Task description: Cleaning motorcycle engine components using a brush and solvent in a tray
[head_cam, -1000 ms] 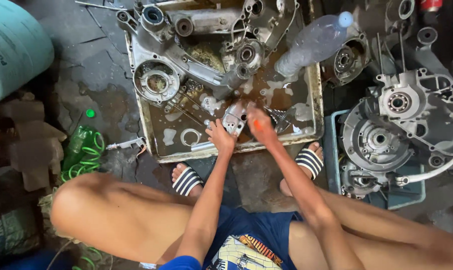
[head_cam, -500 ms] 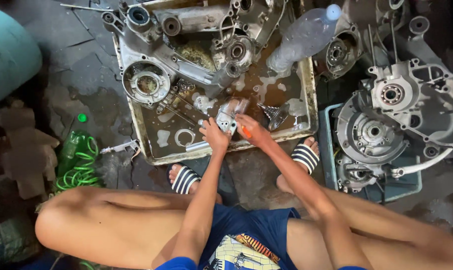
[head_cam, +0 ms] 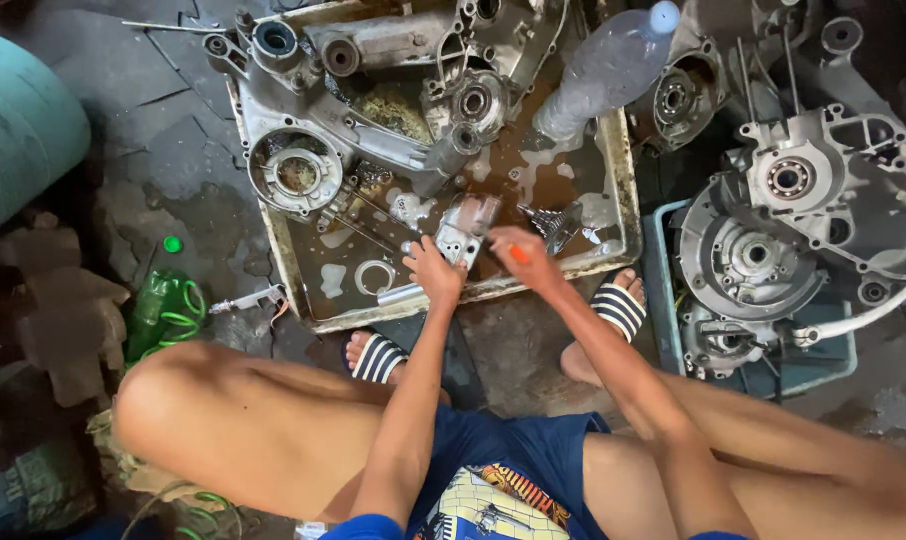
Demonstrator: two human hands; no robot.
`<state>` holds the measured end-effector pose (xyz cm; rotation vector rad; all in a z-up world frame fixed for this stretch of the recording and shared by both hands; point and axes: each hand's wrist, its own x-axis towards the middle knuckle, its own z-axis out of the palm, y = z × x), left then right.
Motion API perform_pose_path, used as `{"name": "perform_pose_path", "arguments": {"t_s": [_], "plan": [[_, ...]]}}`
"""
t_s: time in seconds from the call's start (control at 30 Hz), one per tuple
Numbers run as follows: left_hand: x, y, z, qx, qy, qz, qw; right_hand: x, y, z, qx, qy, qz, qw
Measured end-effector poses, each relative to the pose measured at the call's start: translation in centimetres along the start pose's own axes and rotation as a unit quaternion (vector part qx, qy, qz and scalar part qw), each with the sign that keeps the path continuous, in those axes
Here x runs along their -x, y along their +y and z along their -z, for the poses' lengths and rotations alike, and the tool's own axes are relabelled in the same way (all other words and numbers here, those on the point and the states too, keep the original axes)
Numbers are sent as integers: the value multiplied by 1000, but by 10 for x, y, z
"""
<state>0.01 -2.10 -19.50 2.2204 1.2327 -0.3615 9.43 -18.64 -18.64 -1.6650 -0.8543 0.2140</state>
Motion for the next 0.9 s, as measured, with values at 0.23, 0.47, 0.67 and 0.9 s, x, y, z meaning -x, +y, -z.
{"name": "perform_pose_path", "arguments": {"t_s": [0.23,0.47,0.67,0.9], "plan": [[1,5,3,-17,4,7,1000,53,11,-3,227,-29,-97,969],[1,9,9,-14,-5,12,1000,0,-17,-7,77,158,-85,981],[-1,7,4,-15,-21,19,999,-59,7,-21,-35,175,-59,982],[-3,5,0,-38,-16,26,999,-76,-11,-13,12,111,-52,992]]}}
